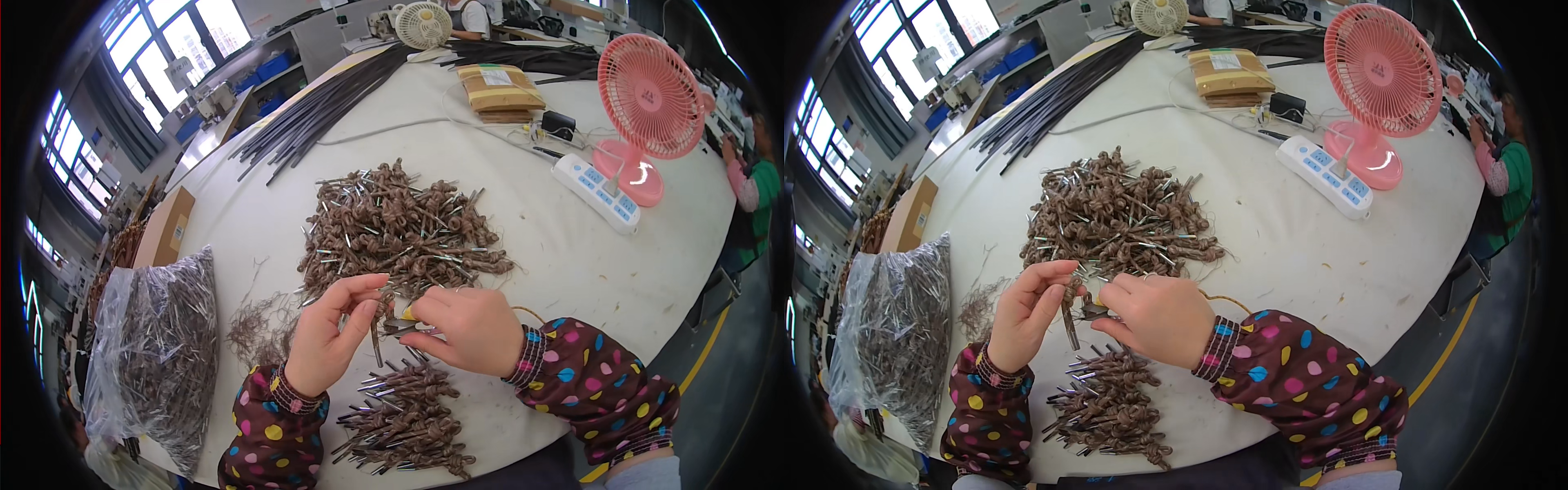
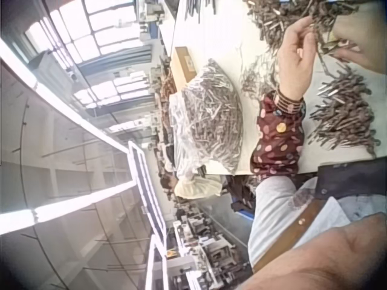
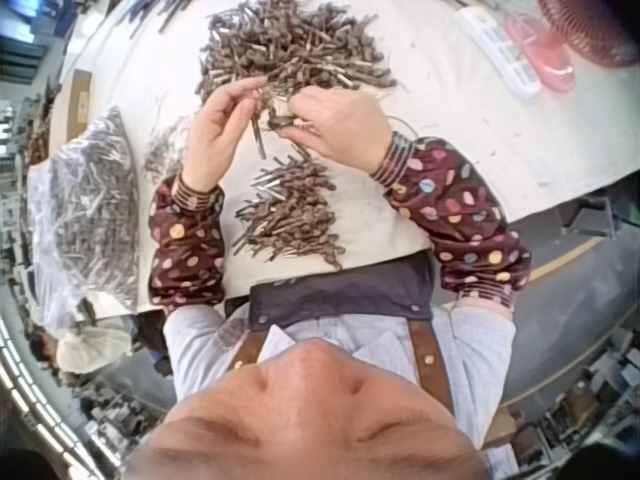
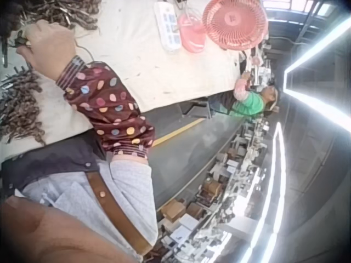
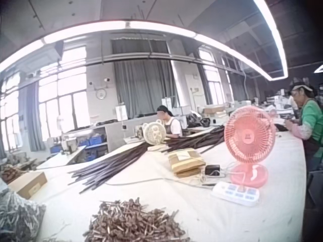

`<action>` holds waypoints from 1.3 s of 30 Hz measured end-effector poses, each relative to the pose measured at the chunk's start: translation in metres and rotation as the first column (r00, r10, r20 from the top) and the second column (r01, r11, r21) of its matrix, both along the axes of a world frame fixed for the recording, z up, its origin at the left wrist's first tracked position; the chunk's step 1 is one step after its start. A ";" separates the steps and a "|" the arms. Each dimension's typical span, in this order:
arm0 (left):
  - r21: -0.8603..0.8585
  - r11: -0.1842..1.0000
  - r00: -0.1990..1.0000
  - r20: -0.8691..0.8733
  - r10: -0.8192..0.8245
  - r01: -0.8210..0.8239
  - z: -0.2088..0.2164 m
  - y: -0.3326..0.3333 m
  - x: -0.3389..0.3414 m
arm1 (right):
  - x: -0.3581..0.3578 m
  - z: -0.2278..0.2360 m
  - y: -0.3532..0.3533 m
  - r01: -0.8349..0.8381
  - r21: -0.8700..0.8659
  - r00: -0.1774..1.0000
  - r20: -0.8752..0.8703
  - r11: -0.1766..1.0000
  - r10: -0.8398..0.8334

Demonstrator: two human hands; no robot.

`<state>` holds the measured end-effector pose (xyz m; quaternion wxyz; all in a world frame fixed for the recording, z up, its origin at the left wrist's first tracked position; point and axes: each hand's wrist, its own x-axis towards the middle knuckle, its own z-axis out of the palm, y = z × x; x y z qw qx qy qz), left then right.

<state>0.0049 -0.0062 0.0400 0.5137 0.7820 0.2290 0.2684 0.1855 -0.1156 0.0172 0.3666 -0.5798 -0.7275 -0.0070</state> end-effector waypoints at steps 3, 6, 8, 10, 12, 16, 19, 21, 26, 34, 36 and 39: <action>0.006 1.000 1.000 -0.005 -0.001 0.001 0.000 -0.001 0.001 | -0.004 0.001 0.001 0.002 0.045 1.000 0.010 0.999 -0.003; -0.001 1.000 1.000 -0.017 -0.005 0.005 0.001 -0.001 0.001 | -0.007 -0.002 0.003 0.010 0.065 1.000 0.008 0.998 -0.010; 0.004 1.000 1.000 -0.026 -0.006 0.007 0.003 -0.002 0.001 | -0.006 -0.002 0.003 0.008 0.058 0.999 0.038 0.998 -0.010; -0.108 0.994 0.999 -0.001 -0.037 0.037 0.006 -0.003 0.001 | -0.005 -0.001 0.003 0.006 0.051 0.998 0.070 0.999 -0.009; -0.144 0.988 0.999 0.020 -0.047 0.049 0.010 -0.005 0.001 | 0.000 0.001 0.002 0.042 0.026 0.999 0.022 0.999 -0.043; -0.183 0.980 0.997 0.013 -0.071 0.073 0.014 -0.002 -0.002 | 0.010 0.001 0.000 0.052 -0.032 0.989 -0.135 0.998 -0.056; -0.198 0.977 0.997 0.017 -0.074 0.076 0.013 -0.003 -0.001 | 0.011 0.001 0.002 0.076 -0.060 0.976 -0.198 0.995 -0.086; -0.219 0.972 0.996 0.029 -0.080 0.084 0.013 -0.004 0.001 | 0.007 -0.001 0.004 0.076 -0.045 0.985 -0.155 0.996 -0.082; -0.220 0.969 0.994 0.037 -0.107 0.112 0.014 -0.004 0.002 | 0.005 -0.001 0.008 0.087 -0.008 0.987 -0.134 0.996 -0.087; -0.405 0.911 0.986 0.169 -0.011 0.079 0.008 0.001 0.000 | 0.022 -0.008 0.008 -0.144 -0.267 0.645 -0.755 0.953 -0.114; -0.412 0.908 0.977 0.213 0.019 0.072 0.003 -0.003 0.005 | 0.009 -0.004 0.008 -0.231 -0.186 0.489 -0.871 0.955 -0.052; -0.417 0.908 0.972 0.224 0.068 0.032 0.000 -0.007 0.008 | 0.000 -0.003 0.006 -0.325 -0.103 0.417 -0.908 0.940 0.045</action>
